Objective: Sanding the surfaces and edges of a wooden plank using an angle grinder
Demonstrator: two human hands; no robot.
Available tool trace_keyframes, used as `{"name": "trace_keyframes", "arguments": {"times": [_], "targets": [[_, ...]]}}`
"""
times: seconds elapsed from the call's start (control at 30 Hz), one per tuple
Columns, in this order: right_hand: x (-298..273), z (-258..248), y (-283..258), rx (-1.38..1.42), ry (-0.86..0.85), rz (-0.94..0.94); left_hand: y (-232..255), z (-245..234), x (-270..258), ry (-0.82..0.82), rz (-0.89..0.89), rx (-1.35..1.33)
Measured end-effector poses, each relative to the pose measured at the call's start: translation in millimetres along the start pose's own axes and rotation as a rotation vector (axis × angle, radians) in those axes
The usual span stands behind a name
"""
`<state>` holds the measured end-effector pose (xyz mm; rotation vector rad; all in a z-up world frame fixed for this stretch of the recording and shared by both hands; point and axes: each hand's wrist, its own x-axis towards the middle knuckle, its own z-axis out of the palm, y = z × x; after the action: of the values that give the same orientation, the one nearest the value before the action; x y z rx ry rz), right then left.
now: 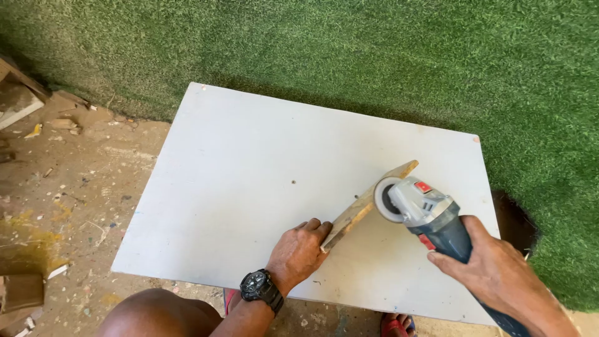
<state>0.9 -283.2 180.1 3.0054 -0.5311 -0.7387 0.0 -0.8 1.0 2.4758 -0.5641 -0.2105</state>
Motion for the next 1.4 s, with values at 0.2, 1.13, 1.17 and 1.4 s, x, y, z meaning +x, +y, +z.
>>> {"name": "trace_keyframes", "arguments": {"times": [0.2,1.13,1.17,1.4], "targets": [[-25.9,10.9,-16.3,-0.03,-0.141,-0.107,-2.1,1.5,-0.1,0.014,0.018,0.041],[-6.1,6.0,-6.1,0.064,-0.004,-0.069,-1.3,-5.3,-1.9,-0.046,-0.038,0.006],[-7.2,6.1,-5.4,0.058,-0.009,-0.062,-0.2,-5.9,-2.6,-0.045,-0.039,-0.002],[-26.3,13.8,-16.1,-0.001,-0.139,-0.11,4.2,-9.5,-3.1,-0.041,-0.032,0.004]]}}
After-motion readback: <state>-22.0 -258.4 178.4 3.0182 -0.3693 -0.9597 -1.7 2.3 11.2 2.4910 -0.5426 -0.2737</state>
